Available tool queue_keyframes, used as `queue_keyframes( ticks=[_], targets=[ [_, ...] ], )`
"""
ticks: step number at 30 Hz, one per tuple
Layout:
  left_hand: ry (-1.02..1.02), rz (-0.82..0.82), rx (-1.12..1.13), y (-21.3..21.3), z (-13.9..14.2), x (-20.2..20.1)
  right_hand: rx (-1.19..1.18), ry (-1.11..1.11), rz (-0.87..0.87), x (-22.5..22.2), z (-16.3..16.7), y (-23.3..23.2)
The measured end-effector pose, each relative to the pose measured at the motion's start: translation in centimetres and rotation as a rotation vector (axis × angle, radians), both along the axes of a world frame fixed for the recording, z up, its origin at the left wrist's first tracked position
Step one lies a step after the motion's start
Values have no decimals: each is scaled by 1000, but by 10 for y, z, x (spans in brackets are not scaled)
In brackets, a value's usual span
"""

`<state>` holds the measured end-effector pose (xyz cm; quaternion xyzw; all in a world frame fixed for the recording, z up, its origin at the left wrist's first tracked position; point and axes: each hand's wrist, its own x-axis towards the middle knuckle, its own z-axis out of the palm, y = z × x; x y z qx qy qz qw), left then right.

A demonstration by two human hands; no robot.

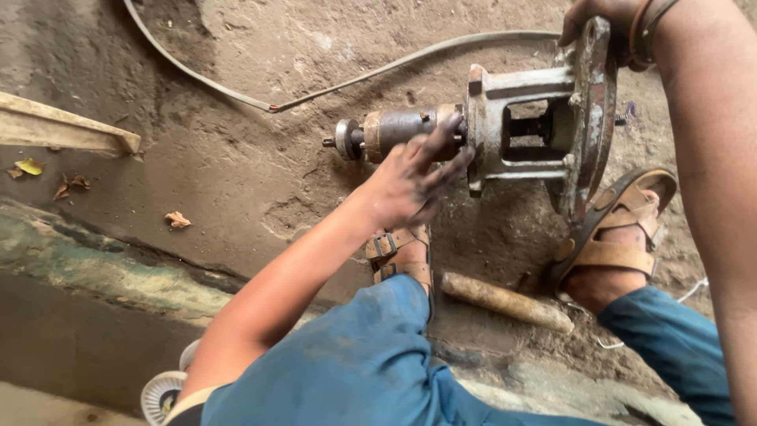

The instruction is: The person sits on the ground repairing a water pump motor assembly. They use a spanner to loosen and tighten bolts inside the pump housing, reposition the housing, and work on the shaft and mounting parts by hand.

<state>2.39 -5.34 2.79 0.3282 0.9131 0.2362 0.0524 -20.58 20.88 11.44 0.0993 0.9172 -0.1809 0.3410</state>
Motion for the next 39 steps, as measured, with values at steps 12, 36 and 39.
queue_keyframes(
  ticks=[12,36,39],
  targets=[
    [-616,801,1351,-20,18,-13,-32,116,37,4,-19,16],
    [-547,795,-157,-111,15,131,-104,-611,512,233,68,18],
    [-489,705,-166,-95,13,120,-122,-634,416,245,-35,33]
  ],
)
